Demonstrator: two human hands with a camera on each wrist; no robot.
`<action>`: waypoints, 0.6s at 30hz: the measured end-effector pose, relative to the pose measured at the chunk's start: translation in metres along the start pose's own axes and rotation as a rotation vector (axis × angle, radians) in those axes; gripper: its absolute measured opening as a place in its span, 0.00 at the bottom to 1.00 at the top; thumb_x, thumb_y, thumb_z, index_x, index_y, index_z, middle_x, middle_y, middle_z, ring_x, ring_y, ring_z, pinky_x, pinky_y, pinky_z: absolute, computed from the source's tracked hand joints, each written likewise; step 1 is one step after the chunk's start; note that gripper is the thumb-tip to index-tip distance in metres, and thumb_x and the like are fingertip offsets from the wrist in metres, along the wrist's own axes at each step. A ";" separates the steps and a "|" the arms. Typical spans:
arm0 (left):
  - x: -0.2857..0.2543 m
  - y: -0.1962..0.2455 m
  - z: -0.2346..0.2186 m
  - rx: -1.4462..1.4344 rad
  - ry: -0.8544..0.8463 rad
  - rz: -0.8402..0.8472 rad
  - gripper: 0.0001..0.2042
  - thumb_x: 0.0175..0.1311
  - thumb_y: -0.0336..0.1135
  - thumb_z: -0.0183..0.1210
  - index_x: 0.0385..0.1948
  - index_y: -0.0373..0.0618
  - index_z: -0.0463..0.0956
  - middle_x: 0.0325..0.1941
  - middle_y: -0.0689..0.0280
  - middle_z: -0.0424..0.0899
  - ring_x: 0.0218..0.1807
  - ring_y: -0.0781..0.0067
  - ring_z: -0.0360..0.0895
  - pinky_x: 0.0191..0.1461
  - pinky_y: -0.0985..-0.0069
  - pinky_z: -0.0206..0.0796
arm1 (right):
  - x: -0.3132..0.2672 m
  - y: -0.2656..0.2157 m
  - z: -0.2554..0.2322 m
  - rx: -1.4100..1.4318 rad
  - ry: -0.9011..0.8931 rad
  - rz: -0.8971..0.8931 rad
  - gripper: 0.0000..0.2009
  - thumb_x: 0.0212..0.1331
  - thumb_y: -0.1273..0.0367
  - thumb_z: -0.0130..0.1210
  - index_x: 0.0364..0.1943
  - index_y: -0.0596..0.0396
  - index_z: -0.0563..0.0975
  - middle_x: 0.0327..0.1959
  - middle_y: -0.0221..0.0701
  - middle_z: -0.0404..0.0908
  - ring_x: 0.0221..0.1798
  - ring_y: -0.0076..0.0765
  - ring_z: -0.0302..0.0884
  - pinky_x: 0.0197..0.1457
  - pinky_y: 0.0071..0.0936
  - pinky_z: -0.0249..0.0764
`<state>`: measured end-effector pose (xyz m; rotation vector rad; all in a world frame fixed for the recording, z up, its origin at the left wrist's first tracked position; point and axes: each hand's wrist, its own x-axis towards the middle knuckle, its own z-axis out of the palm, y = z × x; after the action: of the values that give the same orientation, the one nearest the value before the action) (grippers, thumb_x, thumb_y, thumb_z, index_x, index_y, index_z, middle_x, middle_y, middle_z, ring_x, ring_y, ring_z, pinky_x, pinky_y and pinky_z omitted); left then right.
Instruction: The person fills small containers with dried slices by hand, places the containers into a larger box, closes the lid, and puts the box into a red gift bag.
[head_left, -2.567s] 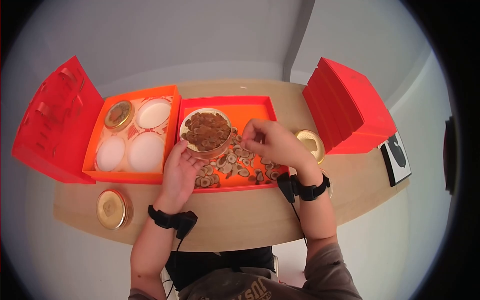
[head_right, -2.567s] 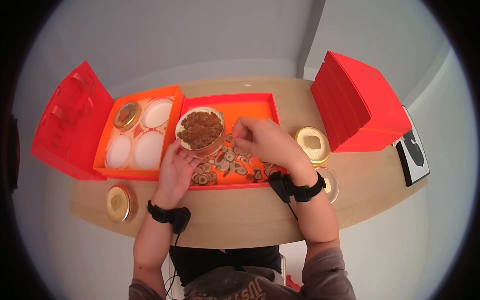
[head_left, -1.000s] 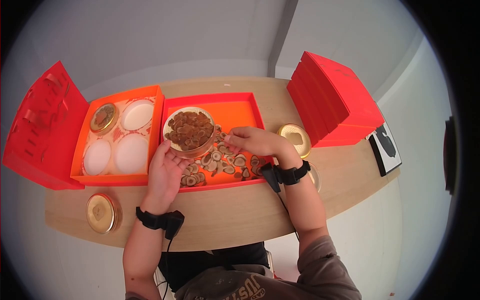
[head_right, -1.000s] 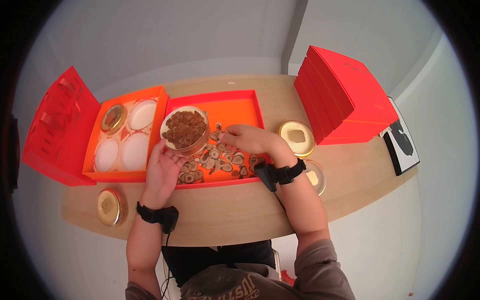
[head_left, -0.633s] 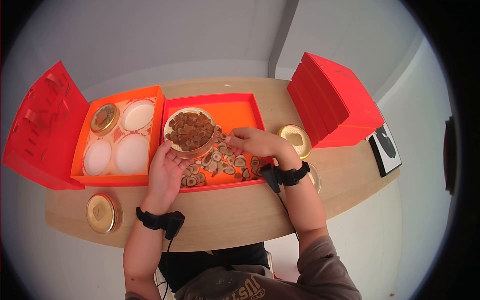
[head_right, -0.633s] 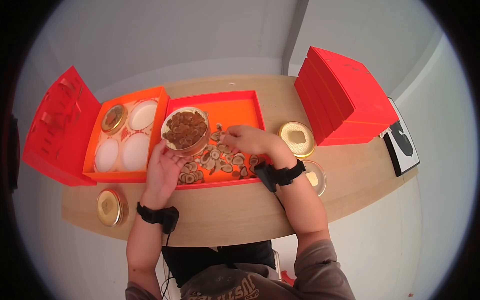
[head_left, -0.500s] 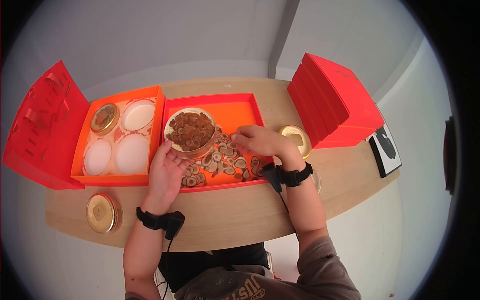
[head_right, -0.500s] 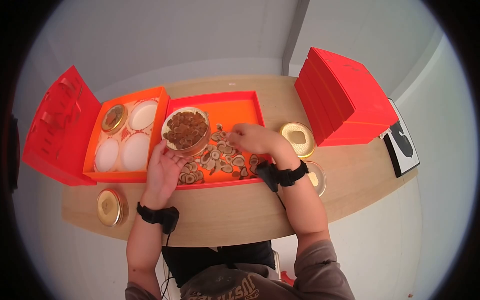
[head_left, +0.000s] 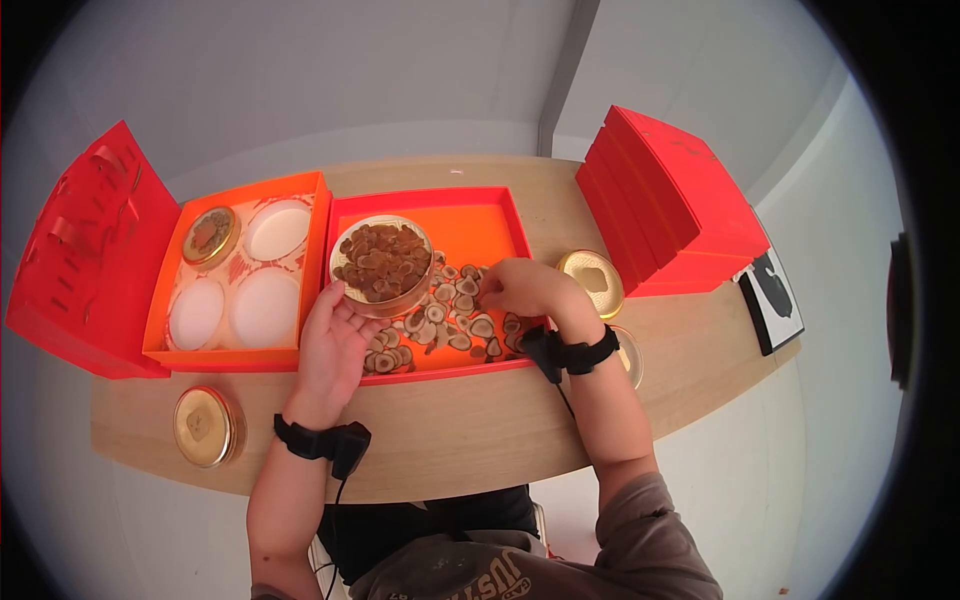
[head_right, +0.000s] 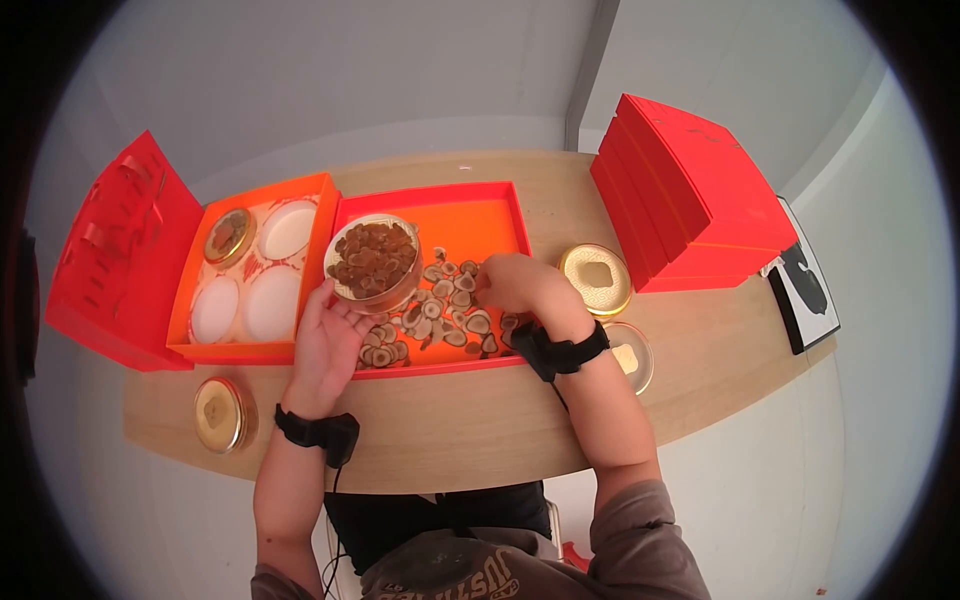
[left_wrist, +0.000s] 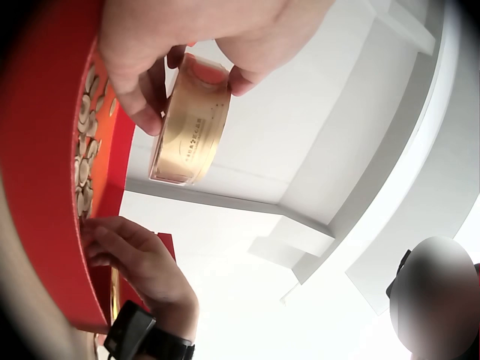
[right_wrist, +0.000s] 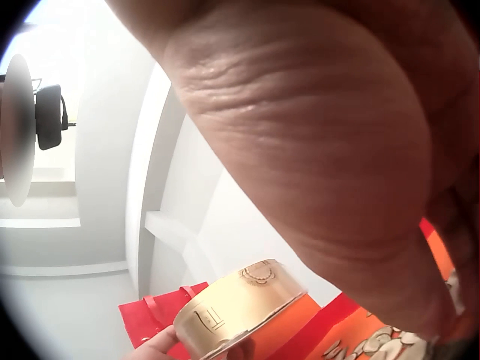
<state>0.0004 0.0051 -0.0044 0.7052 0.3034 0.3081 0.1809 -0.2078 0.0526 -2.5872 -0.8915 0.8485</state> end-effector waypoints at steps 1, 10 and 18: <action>0.000 0.000 0.000 -0.002 0.007 0.000 0.14 0.78 0.45 0.50 0.49 0.44 0.75 0.46 0.63 0.83 0.51 0.69 0.79 0.59 0.62 0.70 | 0.001 0.004 0.002 -0.001 0.000 0.000 0.13 0.64 0.66 0.56 0.46 0.55 0.85 0.35 0.41 0.87 0.38 0.40 0.88 0.43 0.38 0.82; 0.005 -0.003 -0.013 0.023 -0.056 -0.001 0.20 0.76 0.47 0.51 0.59 0.42 0.70 0.55 0.57 0.81 0.57 0.63 0.77 0.64 0.59 0.68 | 0.003 -0.002 0.003 -0.037 -0.097 -0.037 0.13 0.63 0.66 0.56 0.49 0.52 0.85 0.41 0.41 0.88 0.42 0.44 0.87 0.47 0.38 0.81; 0.007 -0.005 -0.016 -0.007 -0.059 0.006 0.16 0.76 0.47 0.52 0.54 0.44 0.73 0.51 0.61 0.81 0.54 0.67 0.76 0.63 0.61 0.68 | -0.012 -0.008 0.000 0.081 0.192 -0.046 0.12 0.62 0.64 0.63 0.46 0.55 0.82 0.38 0.35 0.86 0.42 0.39 0.84 0.47 0.36 0.78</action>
<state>0.0019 0.0136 -0.0207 0.7074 0.2441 0.2936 0.1689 -0.2091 0.0616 -2.5163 -0.8394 0.5994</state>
